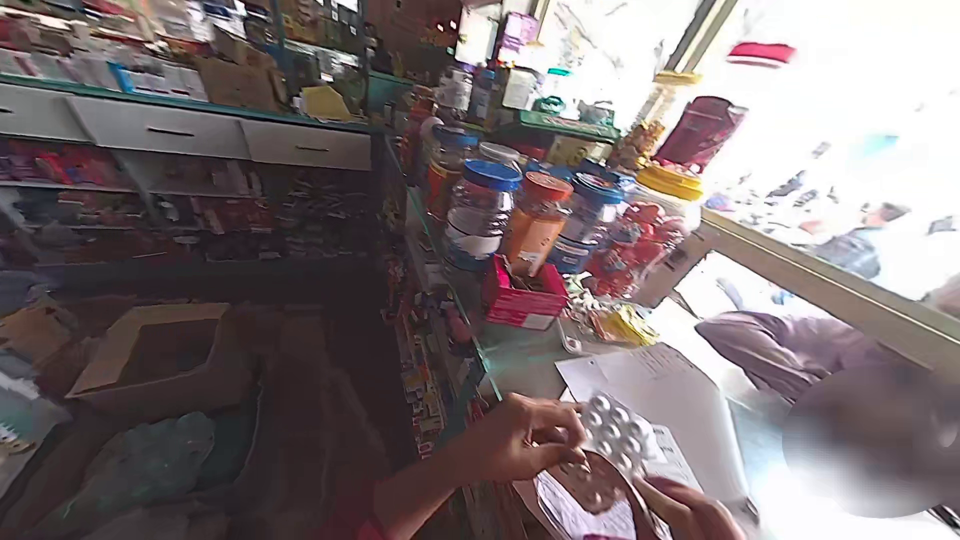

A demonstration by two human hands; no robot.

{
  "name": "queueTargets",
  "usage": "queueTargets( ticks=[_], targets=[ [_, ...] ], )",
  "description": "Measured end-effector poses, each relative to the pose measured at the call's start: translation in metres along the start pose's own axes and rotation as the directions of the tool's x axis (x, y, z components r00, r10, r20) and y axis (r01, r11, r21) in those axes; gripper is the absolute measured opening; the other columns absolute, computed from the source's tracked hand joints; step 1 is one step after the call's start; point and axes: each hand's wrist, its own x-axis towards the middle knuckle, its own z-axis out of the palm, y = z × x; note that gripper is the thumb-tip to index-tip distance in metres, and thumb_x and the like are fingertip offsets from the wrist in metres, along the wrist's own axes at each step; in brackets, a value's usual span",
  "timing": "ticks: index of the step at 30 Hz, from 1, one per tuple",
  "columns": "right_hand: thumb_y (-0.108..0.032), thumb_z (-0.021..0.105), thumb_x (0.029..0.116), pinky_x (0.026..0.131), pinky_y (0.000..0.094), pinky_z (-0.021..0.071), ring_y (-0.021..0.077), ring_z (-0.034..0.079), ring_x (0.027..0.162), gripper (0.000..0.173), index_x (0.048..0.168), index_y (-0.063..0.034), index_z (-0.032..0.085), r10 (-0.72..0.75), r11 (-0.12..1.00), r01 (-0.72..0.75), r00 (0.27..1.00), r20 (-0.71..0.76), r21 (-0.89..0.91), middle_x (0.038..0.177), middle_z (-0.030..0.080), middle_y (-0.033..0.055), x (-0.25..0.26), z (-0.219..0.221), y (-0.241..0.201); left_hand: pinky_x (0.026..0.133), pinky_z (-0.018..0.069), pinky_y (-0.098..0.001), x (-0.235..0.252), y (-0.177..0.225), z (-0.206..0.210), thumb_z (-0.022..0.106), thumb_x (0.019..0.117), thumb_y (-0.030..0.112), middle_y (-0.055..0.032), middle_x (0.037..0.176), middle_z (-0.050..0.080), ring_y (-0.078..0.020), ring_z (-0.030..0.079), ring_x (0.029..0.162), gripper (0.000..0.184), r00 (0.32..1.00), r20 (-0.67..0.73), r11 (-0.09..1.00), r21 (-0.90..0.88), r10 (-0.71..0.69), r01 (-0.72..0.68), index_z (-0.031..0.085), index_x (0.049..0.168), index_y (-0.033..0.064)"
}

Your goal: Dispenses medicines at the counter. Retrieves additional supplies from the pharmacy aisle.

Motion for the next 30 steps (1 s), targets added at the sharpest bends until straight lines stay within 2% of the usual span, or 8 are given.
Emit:
queueTargets(
  ticks=[2, 4, 12, 17, 20, 23, 27, 30],
  targets=[
    [-0.008, 0.057, 0.0994, 0.085, 0.0198, 0.0526, 0.0188, 0.067, 0.101, 0.008, 0.100, -0.0030, 0.062, -0.098, 0.995, 0.098, 0.995, 0.006, 0.016, 0.103, 0.067, 0.0174, -0.001, 0.006, 0.011, 0.095, 0.0544, -0.0263, -0.002, 0.002, 0.001, 0.064, 0.0961, 0.004, -0.0202, 0.102, 0.072, -0.0184, 0.070, 0.108, 0.014, 1.000, 0.018, 0.996, 0.094, 0.007, -0.008, 0.067, 0.095, -0.0091],
    [-0.012, 0.050, 0.1049, 0.087, 0.0178, 0.0539, 0.0143, 0.068, 0.108, 0.011, 0.103, -0.0036, 0.056, -0.074, 0.989, 0.068, 0.997, 0.037, 0.135, 0.116, 0.066, 0.0181, 0.004, 0.008, 0.021, 0.094, 0.0536, -0.0218, -0.003, -0.001, 0.004, 0.062, 0.0994, 0.011, -0.0165, 0.102, 0.073, -0.0124, 0.069, 0.108, 0.019, 0.999, 0.020, 0.989, 0.142, 0.038, -0.041, 0.068, 0.097, -0.0062],
    [-0.010, 0.053, 0.1026, 0.089, 0.0163, 0.0540, 0.0039, 0.068, 0.101, 0.018, 0.112, 0.0024, 0.063, 0.243, 0.860, -0.273, 0.962, 0.124, 0.431, 0.107, 0.072, 0.0094, 0.013, 0.011, 0.025, 0.092, 0.0551, -0.0169, -0.006, -0.017, 0.012, 0.059, 0.1022, 0.025, -0.0043, 0.106, 0.075, 0.0006, 0.069, 0.105, 0.023, 0.990, -0.109, 0.989, 0.123, 0.094, -0.081, 0.064, 0.100, 0.0027],
    [-0.005, 0.055, 0.0977, 0.081, 0.0157, 0.0533, 0.0086, 0.069, 0.093, 0.015, 0.106, 0.0024, 0.064, 0.251, 0.926, -0.238, 0.968, -0.005, 0.294, 0.100, 0.072, 0.0129, 0.012, 0.020, 0.016, 0.089, 0.0578, -0.0189, -0.003, -0.023, 0.007, 0.063, 0.0999, 0.021, 0.0070, 0.108, 0.073, 0.0018, 0.069, 0.100, 0.009, 0.995, -0.095, 0.996, -0.084, -0.029, 0.021, 0.063, 0.100, 0.0119],
    [-0.009, 0.052, 0.0996, 0.061, 0.0218, 0.0555, 0.0151, 0.072, 0.077, 0.013, 0.103, -0.0001, 0.061, 0.121, 0.990, -0.120, 0.993, 0.000, 0.072, 0.096, 0.072, 0.0145, 0.006, 0.026, 0.013, 0.096, 0.0563, -0.0276, 0.000, -0.018, 0.001, 0.063, 0.0980, 0.011, 0.0066, 0.107, 0.073, -0.0062, 0.069, 0.107, 0.005, 0.974, -0.029, 0.939, -0.274, -0.226, 0.210, 0.060, 0.101, 0.0135],
    [-0.012, 0.053, 0.1007, 0.048, 0.0247, 0.0511, 0.0166, 0.065, 0.058, 0.014, 0.097, -0.0007, 0.059, 0.013, 1.000, -0.012, 0.999, 0.030, -0.027, 0.086, 0.069, 0.0127, 0.001, 0.033, 0.015, 0.098, 0.0546, -0.0306, 0.005, -0.013, -0.002, 0.059, 0.0970, 0.004, 0.0036, 0.097, 0.073, -0.0089, 0.070, 0.103, 0.008, 0.911, 0.012, 0.835, -0.395, -0.412, 0.383, 0.058, 0.099, 0.0118],
    [-0.019, 0.070, 0.0894, 0.057, 0.0291, 0.0549, 0.0205, 0.070, 0.067, 0.022, 0.097, 0.0015, 0.068, 0.177, 0.972, -0.187, 0.981, 0.076, 0.143, 0.082, 0.071, 0.0143, 0.015, 0.025, 0.016, 0.094, 0.0551, -0.0256, 0.006, -0.003, 0.002, 0.059, 0.0971, 0.008, -0.0015, 0.119, 0.070, -0.0072, 0.067, 0.112, 0.002, 0.899, -0.027, 0.847, -0.349, -0.437, 0.401, 0.059, 0.099, 0.0088],
    [-0.016, 0.071, 0.0868, 0.059, 0.0305, 0.0539, 0.0205, 0.070, 0.068, 0.018, 0.094, 0.0006, 0.069, 0.212, 0.953, -0.227, 0.973, 0.095, 0.202, 0.080, 0.071, 0.0132, 0.024, 0.024, 0.019, 0.089, 0.0580, -0.0240, 0.005, 0.001, 0.008, 0.059, 0.0971, 0.010, -0.0067, 0.130, 0.064, -0.0074, 0.066, 0.114, 0.006, 0.913, -0.079, 0.893, -0.260, -0.400, 0.369, 0.058, 0.098, 0.0043]
  ],
)
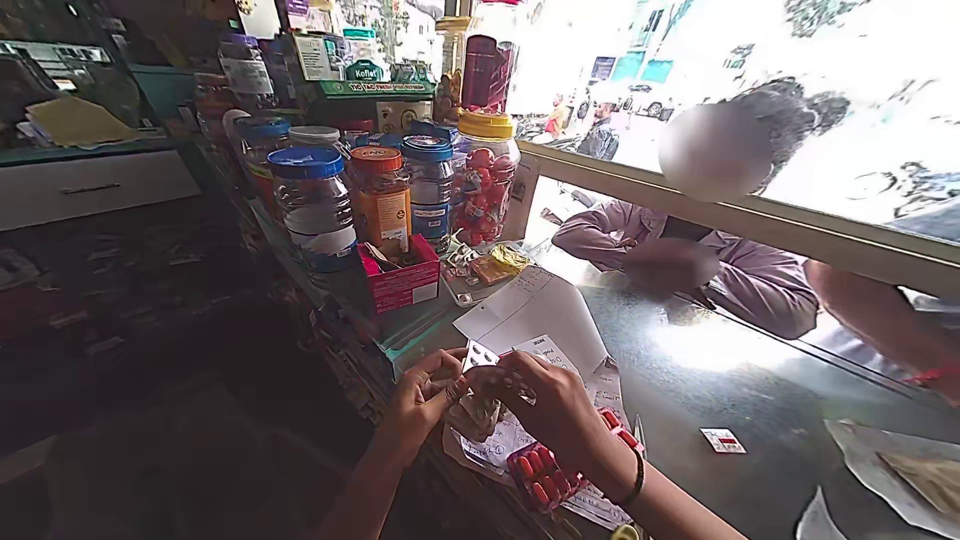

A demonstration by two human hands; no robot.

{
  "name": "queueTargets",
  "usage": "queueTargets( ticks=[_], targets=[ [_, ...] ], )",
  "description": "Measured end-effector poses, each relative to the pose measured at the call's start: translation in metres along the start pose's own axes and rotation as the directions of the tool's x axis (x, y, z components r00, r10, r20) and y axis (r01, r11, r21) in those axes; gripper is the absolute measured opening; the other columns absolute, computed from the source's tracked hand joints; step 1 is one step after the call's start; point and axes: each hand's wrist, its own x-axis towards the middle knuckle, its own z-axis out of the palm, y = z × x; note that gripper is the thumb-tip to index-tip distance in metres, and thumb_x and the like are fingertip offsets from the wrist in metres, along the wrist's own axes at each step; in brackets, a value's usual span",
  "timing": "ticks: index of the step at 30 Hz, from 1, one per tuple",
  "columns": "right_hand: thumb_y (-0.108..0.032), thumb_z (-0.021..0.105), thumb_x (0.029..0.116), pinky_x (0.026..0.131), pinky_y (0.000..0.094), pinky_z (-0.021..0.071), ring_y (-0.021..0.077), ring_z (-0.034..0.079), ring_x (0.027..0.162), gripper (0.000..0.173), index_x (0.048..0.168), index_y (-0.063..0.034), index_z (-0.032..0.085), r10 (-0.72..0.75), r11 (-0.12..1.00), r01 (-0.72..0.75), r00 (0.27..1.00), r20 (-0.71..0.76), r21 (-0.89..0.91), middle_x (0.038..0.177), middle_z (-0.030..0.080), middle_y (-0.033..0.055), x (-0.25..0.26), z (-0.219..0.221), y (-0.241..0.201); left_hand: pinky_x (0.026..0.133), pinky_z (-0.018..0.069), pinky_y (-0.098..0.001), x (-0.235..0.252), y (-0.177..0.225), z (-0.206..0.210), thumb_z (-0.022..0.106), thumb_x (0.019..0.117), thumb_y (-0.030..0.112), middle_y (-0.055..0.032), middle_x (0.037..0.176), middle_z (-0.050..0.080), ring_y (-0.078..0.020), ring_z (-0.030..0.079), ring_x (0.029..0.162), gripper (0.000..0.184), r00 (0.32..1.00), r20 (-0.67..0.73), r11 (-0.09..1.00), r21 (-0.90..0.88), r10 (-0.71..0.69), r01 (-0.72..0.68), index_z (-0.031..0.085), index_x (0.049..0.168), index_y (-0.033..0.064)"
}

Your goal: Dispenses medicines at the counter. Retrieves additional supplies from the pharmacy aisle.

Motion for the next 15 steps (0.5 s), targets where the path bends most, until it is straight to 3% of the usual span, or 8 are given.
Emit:
queueTargets(
  ticks=[4, 9, 12, 15],
  targets=[
    [-0.011, 0.065, 0.0881, 0.052, 0.0329, 0.0505, 0.0227, 0.065, 0.061, 0.013, 0.091, 0.0013, 0.063, -0.015, 0.999, 0.015, 1.000, 0.013, -0.046, 0.074, 0.064, 0.0124, 0.004, 0.003, -0.004, 0.085, 0.0593, -0.0213, -0.003, 0.001, 0.006, 0.059, 0.0954, 0.009, -0.0131, 0.135, 0.059, -0.0062, 0.067, 0.109, 0.011, 0.998, -0.056, 0.995, 0.093, 0.039, -0.033, 0.061, 0.098, -0.0017],
    [-0.008, 0.064, 0.0835, 0.045, 0.0304, 0.0444, 0.0202, 0.057, 0.051, 0.010, 0.084, 0.0019, 0.061, -0.023, 0.995, 0.017, 0.998, -0.057, -0.098, 0.067, 0.058, 0.0117, 0.009, 0.005, -0.001, 0.087, 0.0580, -0.0210, -0.005, -0.005, 0.002, 0.063, 0.0938, 0.015, -0.0091, 0.135, 0.059, -0.0062, 0.065, 0.112, 0.011, 0.995, -0.064, 0.995, 0.067, 0.073, -0.069, 0.063, 0.092, 0.0039],
    [-0.010, 0.068, 0.0824, 0.057, 0.0257, 0.0496, 0.0144, 0.064, 0.062, 0.012, 0.086, 0.0013, 0.064, 0.099, 0.995, -0.099, 0.985, -0.140, 0.011, 0.070, 0.065, 0.0101, 0.012, 0.006, 0.008, 0.088, 0.0571, -0.0185, -0.007, -0.010, 0.003, 0.067, 0.0918, 0.015, -0.0143, 0.138, 0.055, -0.0074, 0.061, 0.120, 0.013, 0.983, -0.044, 0.970, 0.174, 0.178, -0.167, 0.066, 0.090, 0.0019],
    [-0.014, 0.073, 0.0858, 0.072, 0.0178, 0.0543, -0.0003, 0.067, 0.076, 0.017, 0.095, -0.0017, 0.064, 0.347, 0.906, -0.294, 0.928, -0.135, 0.306, 0.082, 0.070, 0.0010, 0.014, 0.002, 0.017, 0.084, 0.0589, -0.0198, -0.006, -0.017, -0.002, 0.064, 0.0925, 0.011, -0.0162, 0.138, 0.056, -0.0077, 0.066, 0.111, 0.012, 0.977, -0.116, 0.963, 0.220, 0.181, -0.153, 0.065, 0.094, -0.0006]
  ],
)
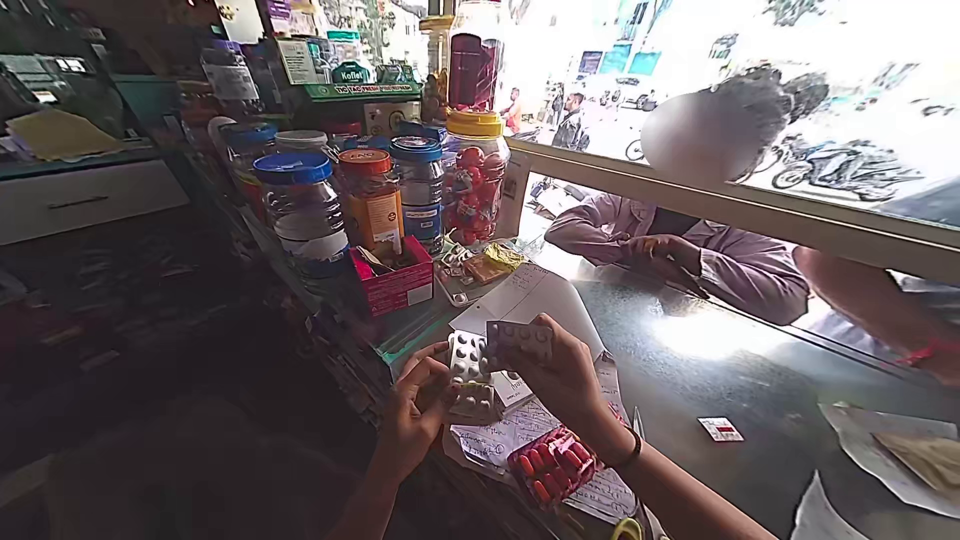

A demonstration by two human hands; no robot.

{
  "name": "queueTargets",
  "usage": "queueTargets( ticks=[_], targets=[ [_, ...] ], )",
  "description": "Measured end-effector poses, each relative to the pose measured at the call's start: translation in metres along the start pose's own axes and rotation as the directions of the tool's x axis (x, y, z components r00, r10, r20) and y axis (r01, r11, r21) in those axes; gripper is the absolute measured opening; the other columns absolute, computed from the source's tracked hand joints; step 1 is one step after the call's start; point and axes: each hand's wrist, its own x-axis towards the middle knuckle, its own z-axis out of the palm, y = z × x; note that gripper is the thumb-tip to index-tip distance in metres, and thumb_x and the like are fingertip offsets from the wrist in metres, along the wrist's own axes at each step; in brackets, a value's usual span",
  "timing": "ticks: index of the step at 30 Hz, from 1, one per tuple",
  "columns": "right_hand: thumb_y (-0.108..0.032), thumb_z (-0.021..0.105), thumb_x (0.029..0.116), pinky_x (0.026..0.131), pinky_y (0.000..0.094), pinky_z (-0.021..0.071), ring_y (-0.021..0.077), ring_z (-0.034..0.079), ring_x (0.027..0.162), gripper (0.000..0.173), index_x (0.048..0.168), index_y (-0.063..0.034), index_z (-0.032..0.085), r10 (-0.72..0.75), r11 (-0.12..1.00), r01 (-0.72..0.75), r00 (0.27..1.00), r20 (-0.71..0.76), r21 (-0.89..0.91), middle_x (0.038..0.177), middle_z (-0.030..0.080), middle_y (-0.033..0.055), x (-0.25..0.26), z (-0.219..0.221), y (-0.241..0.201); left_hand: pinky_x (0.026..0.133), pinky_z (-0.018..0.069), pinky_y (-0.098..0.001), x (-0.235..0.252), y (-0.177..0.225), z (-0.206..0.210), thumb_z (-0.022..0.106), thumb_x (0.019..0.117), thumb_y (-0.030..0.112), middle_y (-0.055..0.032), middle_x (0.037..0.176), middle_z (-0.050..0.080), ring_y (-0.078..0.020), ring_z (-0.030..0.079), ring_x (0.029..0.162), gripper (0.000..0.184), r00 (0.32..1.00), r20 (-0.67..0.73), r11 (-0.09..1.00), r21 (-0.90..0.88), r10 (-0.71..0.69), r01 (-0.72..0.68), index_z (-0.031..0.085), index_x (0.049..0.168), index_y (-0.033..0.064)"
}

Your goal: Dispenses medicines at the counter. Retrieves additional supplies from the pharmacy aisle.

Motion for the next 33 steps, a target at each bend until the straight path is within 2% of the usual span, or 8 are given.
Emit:
queueTargets(
  ticks=[6, 12, 17, 20, 22, 27, 30, 33],
  targets=[
    [-0.004, 0.051, 0.1022, 0.084, 0.0286, 0.0634, 0.0104, 0.072, 0.097, 0.021, 0.122, -0.0002, 0.056, 0.345, 0.872, -0.376, 0.927, 0.150, 0.314, 0.110, 0.067, 0.0072, 0.007, -0.030, -0.015, 0.085, 0.0521, -0.0362, 0.030, -0.031, -0.024, 0.054, 0.0964, 0.007, -0.0281, 0.125, 0.060, -0.0254, 0.063, 0.103, 0.019, 0.976, -0.200, 0.868, 0.467, -0.084, 0.170, 0.062, 0.103, -0.0094],
    [-0.002, 0.066, 0.0896, 0.073, 0.0175, 0.0584, 0.0007, 0.070, 0.078, 0.010, 0.097, -0.0067, 0.069, 0.299, 0.918, -0.280, 0.954, -0.027, 0.280, 0.084, 0.074, -0.0039, -0.011, -0.060, -0.017, 0.106, 0.0439, -0.0577, 0.035, -0.022, -0.006, 0.063, 0.0964, 0.018, -0.0295, 0.136, 0.060, -0.0442, 0.058, 0.127, 0.034, 0.976, -0.202, 0.713, 0.696, 0.080, 0.086, 0.065, 0.118, -0.0091],
    [0.000, 0.071, 0.0845, 0.066, 0.0171, 0.0593, 0.0015, 0.070, 0.069, 0.011, 0.091, -0.0077, 0.067, 0.339, 0.886, -0.311, 0.941, -0.020, 0.344, 0.077, 0.072, -0.0046, -0.038, -0.072, -0.029, 0.095, 0.0584, -0.0279, 0.009, 0.022, 0.053, 0.070, 0.0917, 0.046, -0.0104, 0.127, 0.068, -0.0106, 0.068, 0.115, 0.067, 0.979, 0.139, 0.989, -0.035, 0.147, -0.143, 0.058, 0.126, -0.0101],
    [0.000, 0.074, 0.0860, 0.069, 0.0173, 0.0593, -0.0001, 0.069, 0.074, 0.013, 0.094, -0.0075, 0.068, 0.209, 0.874, -0.229, 0.973, 0.094, 0.429, 0.082, 0.073, -0.0070, -0.061, -0.078, -0.031, 0.086, 0.0601, -0.0215, 0.005, 0.029, 0.079, 0.072, 0.0923, 0.021, 0.0082, 0.105, 0.074, -0.0010, 0.071, 0.095, 0.019, 0.991, 0.123, 0.897, -0.442, 0.058, 0.002, 0.072, 0.109, 0.0112],
    [0.000, 0.075, 0.0874, 0.075, 0.0184, 0.0605, 0.0007, 0.071, 0.083, 0.013, 0.097, -0.0055, 0.069, 0.131, 0.872, -0.187, 0.979, 0.153, 0.452, 0.090, 0.075, -0.0055, -0.072, -0.087, -0.031, 0.082, 0.0631, -0.0267, 0.005, 0.030, 0.081, 0.073, 0.0923, 0.020, 0.0036, 0.094, 0.078, -0.0059, 0.074, 0.086, 0.012, 0.977, 0.204, 0.737, -0.649, -0.067, 0.186, 0.079, 0.101, 0.0152],
    [-0.045, 0.067, 0.0919, 0.053, 0.0233, 0.0523, 0.0054, 0.064, 0.061, 0.035, 0.097, -0.0104, 0.074, 0.180, 0.897, -0.093, 0.970, 0.165, -0.431, 0.077, 0.070, -0.0014, -0.114, -0.126, -0.038, 0.078, 0.0627, -0.0251, -0.003, 0.033, 0.087, 0.060, 0.1014, 0.021, 0.0100, 0.099, 0.074, -0.0029, 0.072, 0.085, 0.014, 0.950, 0.300, 0.843, -0.485, -0.090, 0.233, 0.070, 0.109, 0.0155],
    [-0.037, 0.068, 0.0954, 0.057, 0.0571, 0.0525, 0.0378, 0.069, 0.064, 0.042, 0.105, 0.0039, 0.070, 0.535, 0.704, -0.291, 0.817, 0.214, -0.648, 0.075, 0.070, 0.0182, -0.142, -0.125, -0.057, 0.082, 0.0581, -0.0165, -0.016, 0.044, 0.096, 0.048, 0.1051, 0.012, 0.0082, 0.107, 0.069, 0.0062, 0.066, 0.092, 0.019, 0.873, 0.473, 0.915, -0.393, 0.116, 0.091, 0.059, 0.118, 0.0042],
    [-0.020, 0.075, 0.0832, 0.048, 0.0509, 0.0510, 0.0385, 0.068, 0.057, 0.039, 0.111, 0.0060, 0.068, 0.551, 0.519, -0.336, 0.834, 0.007, -0.786, 0.069, 0.066, 0.0187, -0.164, -0.095, -0.063, 0.080, 0.0587, -0.0202, -0.034, 0.052, 0.116, 0.058, 0.0980, 0.002, -0.0066, 0.110, 0.067, -0.0014, 0.068, 0.092, 0.034, 0.753, 0.639, 0.893, -0.418, 0.158, 0.168, 0.049, 0.129, -0.0086]
  ],
)
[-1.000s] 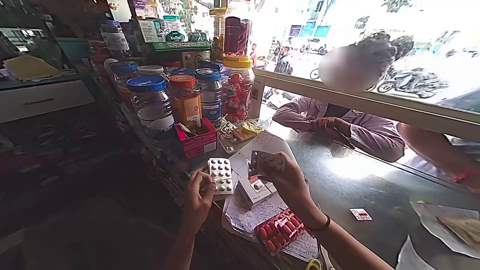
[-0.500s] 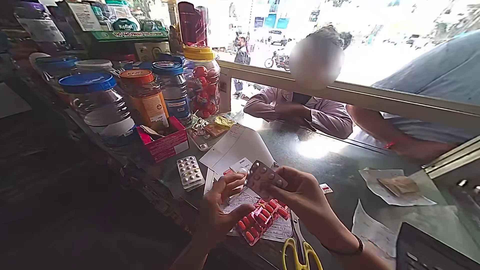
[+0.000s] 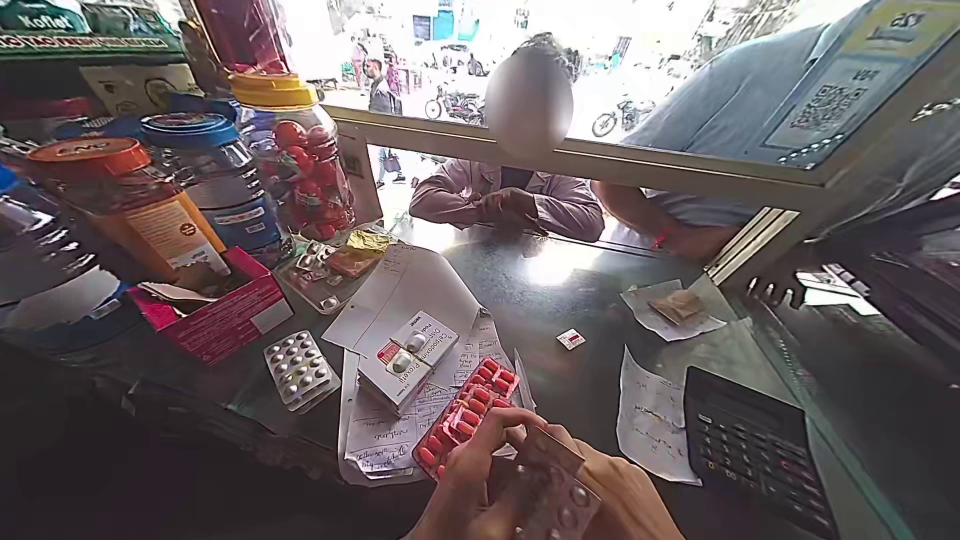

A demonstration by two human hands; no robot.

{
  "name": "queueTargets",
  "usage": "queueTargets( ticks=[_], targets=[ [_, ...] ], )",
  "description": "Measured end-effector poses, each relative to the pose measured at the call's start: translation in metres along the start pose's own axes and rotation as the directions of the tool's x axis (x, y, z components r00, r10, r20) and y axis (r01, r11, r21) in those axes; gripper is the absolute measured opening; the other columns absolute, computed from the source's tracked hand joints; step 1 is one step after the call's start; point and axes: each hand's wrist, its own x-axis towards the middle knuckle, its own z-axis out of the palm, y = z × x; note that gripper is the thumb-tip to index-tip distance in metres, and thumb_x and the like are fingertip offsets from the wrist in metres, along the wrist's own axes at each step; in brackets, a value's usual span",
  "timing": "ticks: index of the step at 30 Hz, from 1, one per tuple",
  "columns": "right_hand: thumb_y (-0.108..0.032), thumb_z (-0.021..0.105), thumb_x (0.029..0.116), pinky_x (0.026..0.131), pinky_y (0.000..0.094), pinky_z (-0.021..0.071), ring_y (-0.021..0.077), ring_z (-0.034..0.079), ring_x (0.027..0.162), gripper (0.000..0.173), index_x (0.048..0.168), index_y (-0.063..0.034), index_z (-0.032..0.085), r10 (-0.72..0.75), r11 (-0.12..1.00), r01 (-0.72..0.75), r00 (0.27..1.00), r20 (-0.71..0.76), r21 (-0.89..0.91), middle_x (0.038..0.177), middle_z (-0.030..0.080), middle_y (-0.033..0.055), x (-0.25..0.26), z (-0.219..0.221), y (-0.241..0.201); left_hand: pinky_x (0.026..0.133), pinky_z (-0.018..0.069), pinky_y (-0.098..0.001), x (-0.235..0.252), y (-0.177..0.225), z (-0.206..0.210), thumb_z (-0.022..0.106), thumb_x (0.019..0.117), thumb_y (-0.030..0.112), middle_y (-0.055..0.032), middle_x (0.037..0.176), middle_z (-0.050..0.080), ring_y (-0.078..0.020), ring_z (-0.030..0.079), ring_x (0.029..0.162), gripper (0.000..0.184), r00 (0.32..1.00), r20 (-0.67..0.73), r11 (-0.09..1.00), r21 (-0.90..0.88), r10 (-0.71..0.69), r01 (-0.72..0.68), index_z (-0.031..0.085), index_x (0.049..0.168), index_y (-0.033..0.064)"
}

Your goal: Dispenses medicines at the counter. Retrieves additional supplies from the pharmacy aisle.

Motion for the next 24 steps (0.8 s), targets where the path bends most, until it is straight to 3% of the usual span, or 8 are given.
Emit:
queueTargets(
  ticks=[4, 6, 8, 11, 14, 16, 19, 24],
  targets=[
    [-0.022, 0.076, 0.0775, 0.049, 0.0495, 0.0500, 0.0365, 0.069, 0.057, 0.051, 0.119, 0.0068, 0.070, 0.098, 0.995, -0.099, 0.990, -0.104, -0.004, 0.063, 0.067, 0.0156, -0.009, 0.009, -0.003, 0.077, 0.0596, -0.0224, 0.005, -0.024, 0.020, 0.066, 0.0937, 0.004, -0.0049, 0.100, 0.071, -0.0053, 0.071, 0.087, 0.042, 0.994, 0.026, 0.993, 0.055, -0.108, 0.107, 0.046, 0.129, -0.0051],
    [-0.029, 0.077, 0.0789, 0.054, 0.0544, 0.0502, 0.0382, 0.068, 0.059, 0.064, 0.129, 0.0077, 0.064, 0.192, 0.970, -0.191, 0.981, 0.010, 0.152, 0.063, 0.066, 0.0158, -0.008, 0.005, 0.004, 0.076, 0.0585, -0.0195, 0.010, -0.033, 0.014, 0.067, 0.0927, 0.006, -0.0041, 0.099, 0.072, -0.0030, 0.070, 0.085, 0.031, 0.997, -0.021, 0.982, 0.169, -0.080, 0.082, 0.055, 0.119, -0.0042],
    [-0.031, 0.074, 0.0835, 0.056, 0.0459, 0.0521, 0.0241, 0.063, 0.056, 0.068, 0.141, 0.0017, 0.058, 0.295, 0.875, -0.303, 0.952, 0.080, 0.378, 0.065, 0.067, 0.0073, -0.011, 0.008, 0.020, 0.078, 0.0568, -0.0164, 0.014, -0.039, 0.004, 0.068, 0.0913, 0.006, -0.0032, 0.097, 0.073, -0.0011, 0.068, 0.085, 0.016, 0.996, -0.074, 0.957, 0.283, -0.045, 0.064, 0.068, 0.105, -0.0011],
    [-0.007, 0.065, 0.0890, 0.062, 0.0248, 0.0613, 0.0074, 0.072, 0.065, 0.048, 0.135, 0.0051, 0.059, 0.362, 0.524, -0.237, 0.932, 0.038, 0.818, 0.079, 0.075, 0.0008, -0.027, 0.016, 0.037, 0.082, 0.0540, -0.0146, 0.022, -0.039, -0.013, 0.070, 0.0917, 0.017, -0.0003, 0.097, 0.074, 0.0015, 0.068, 0.090, 0.016, 0.995, -0.091, 0.899, 0.431, -0.046, 0.081, 0.074, 0.102, 0.0060],
    [0.008, 0.058, 0.0898, 0.080, 0.0293, 0.0638, 0.0131, 0.076, 0.087, 0.046, 0.136, 0.0075, 0.055, 0.296, 0.113, -0.129, 0.951, 0.090, 0.985, 0.102, 0.077, 0.0025, -0.047, 0.015, 0.041, 0.095, 0.0525, -0.0227, 0.032, -0.036, -0.031, 0.075, 0.0868, 0.018, -0.0080, 0.121, 0.068, -0.0072, 0.064, 0.110, 0.037, 0.993, 0.066, 0.900, 0.430, -0.101, 0.063, 0.069, 0.121, 0.0045],
    [0.002, 0.064, 0.0902, 0.080, 0.0284, 0.0629, 0.0107, 0.074, 0.088, 0.051, 0.139, 0.0029, 0.052, 0.237, 0.065, -0.029, 0.971, 0.013, 0.997, 0.104, 0.075, -0.0032, -0.057, 0.019, 0.046, 0.097, 0.0520, -0.0237, 0.037, -0.038, -0.034, 0.076, 0.0834, 0.011, -0.0101, 0.125, 0.064, -0.0094, 0.061, 0.114, 0.039, 0.990, 0.127, 0.924, 0.382, -0.054, 0.001, 0.067, 0.121, 0.0034],
    [-0.020, 0.070, 0.0946, 0.071, 0.0214, 0.0595, 0.0021, 0.068, 0.080, 0.048, 0.139, -0.0066, 0.057, 0.243, 0.061, 0.062, 0.967, -0.075, 0.996, 0.098, 0.072, -0.0121, -0.065, 0.023, 0.047, 0.085, 0.0554, -0.0188, 0.041, -0.035, -0.023, 0.076, 0.0790, 0.004, -0.0047, 0.111, 0.064, -0.0042, 0.063, 0.099, 0.037, 0.997, 0.065, 0.957, 0.291, -0.028, 0.007, 0.069, 0.116, 0.0043],
    [-0.028, 0.072, 0.0938, 0.066, 0.0173, 0.0567, -0.0028, 0.065, 0.074, 0.046, 0.134, -0.0103, 0.060, 0.233, 0.140, 0.094, 0.964, -0.125, 0.986, 0.092, 0.070, -0.0148, -0.080, 0.029, 0.052, 0.071, 0.0609, -0.0213, 0.056, -0.024, 0.000, 0.074, 0.0752, -0.009, 0.0036, 0.089, 0.075, -0.0060, 0.073, 0.079, 0.051, 0.988, -0.072, 0.990, -0.034, -0.137, 0.135, 0.054, 0.120, 0.0057]
  ],
)
